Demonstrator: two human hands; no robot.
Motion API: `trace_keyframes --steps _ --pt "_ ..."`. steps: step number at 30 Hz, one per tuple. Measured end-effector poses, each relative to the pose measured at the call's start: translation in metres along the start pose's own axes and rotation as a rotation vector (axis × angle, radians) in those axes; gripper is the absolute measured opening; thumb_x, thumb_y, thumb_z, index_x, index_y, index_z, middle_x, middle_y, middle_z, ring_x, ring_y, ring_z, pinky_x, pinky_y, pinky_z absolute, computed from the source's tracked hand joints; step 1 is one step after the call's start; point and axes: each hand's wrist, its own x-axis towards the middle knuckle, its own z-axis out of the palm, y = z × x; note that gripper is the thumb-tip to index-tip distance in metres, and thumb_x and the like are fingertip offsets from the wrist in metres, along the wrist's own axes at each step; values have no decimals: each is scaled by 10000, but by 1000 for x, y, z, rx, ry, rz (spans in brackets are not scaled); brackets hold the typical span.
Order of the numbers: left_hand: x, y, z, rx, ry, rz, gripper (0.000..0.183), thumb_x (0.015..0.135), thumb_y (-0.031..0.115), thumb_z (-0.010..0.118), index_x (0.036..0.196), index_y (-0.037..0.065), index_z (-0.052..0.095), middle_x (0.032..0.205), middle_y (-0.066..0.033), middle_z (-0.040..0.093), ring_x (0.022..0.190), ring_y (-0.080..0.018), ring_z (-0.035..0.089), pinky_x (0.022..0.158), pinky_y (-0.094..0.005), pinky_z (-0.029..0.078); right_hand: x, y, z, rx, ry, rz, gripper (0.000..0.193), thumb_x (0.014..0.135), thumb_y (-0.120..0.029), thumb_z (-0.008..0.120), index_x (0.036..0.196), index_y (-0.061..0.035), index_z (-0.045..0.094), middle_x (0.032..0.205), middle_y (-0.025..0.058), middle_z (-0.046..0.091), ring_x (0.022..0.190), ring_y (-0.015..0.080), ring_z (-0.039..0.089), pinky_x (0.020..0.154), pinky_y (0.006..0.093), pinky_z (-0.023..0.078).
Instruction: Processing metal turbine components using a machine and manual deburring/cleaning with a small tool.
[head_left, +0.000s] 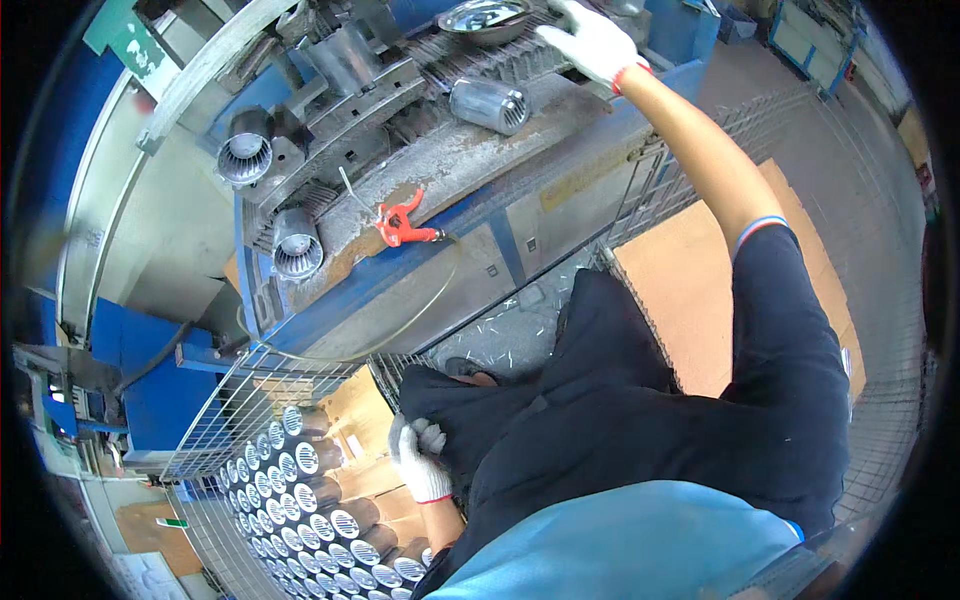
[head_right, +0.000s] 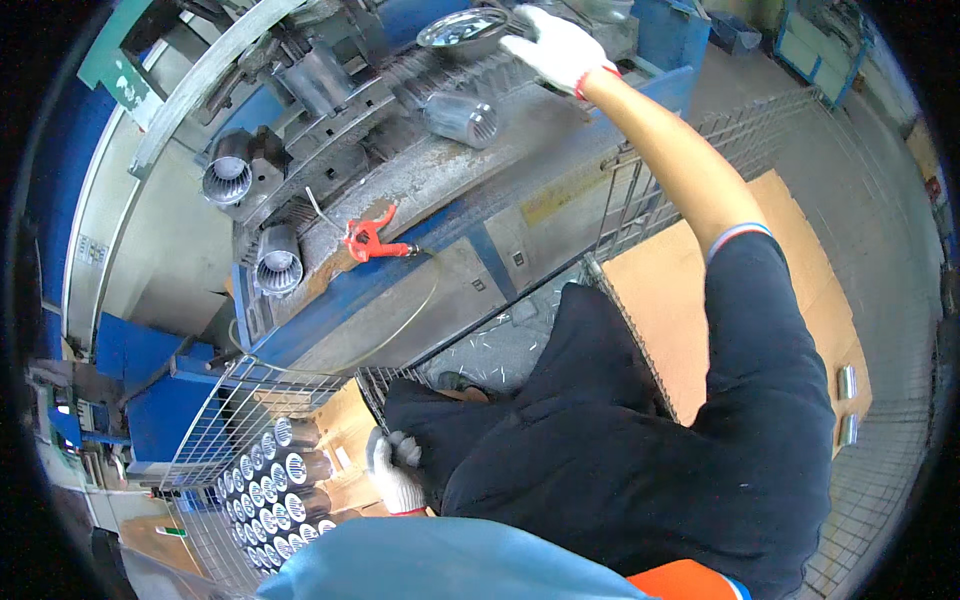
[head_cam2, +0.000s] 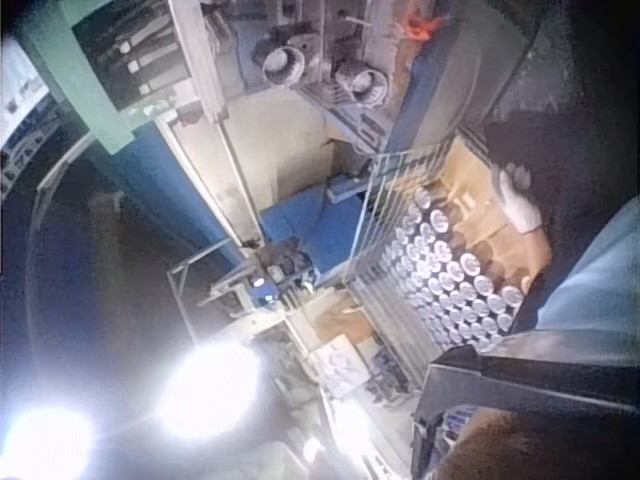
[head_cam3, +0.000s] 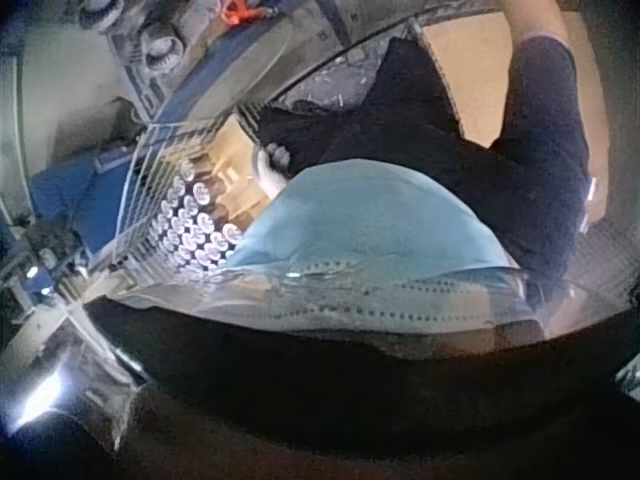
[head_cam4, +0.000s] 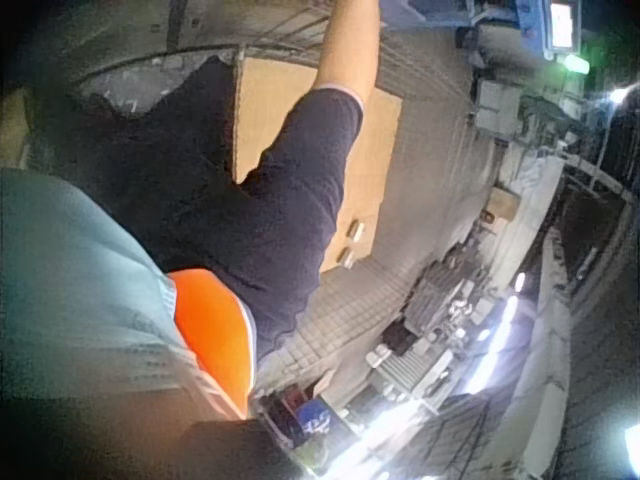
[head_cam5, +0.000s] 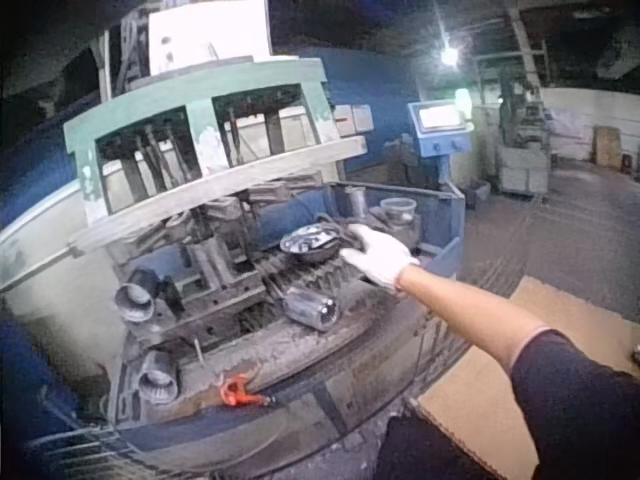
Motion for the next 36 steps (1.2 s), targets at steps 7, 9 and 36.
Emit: trace_keyframes --steps 7,9,36 --pt "-7 0 -16 -73 -69 27 316 1015 121 597 1312 20 553 853 -66 586 641 -133 513 555 -279 462 88 4 63 -118 -71 -146 526 966 -433 591 1343 -79 691 1309 175 718 1234 359 665 1081 433 496" --pt "-8 -2 -22 -55 8 34 349 1021 132 601 1347 19 548 869 -80 605 646 -141 528 558 -282 476 89 9 60 -15 3 -87 503 985 -422 607 1317 -56 695 1231 203 737 1162 401 688 1023 446 527" --pt "-2 -7 -39 2 153 34 510 1026 136 634 1492 -7 485 965 -141 719 732 -214 710 641 -337 621 41 -193 27 640 16 -110 407 964 -333 726 1190 4 745 1068 176 783 1004 263 743 902 353 563"
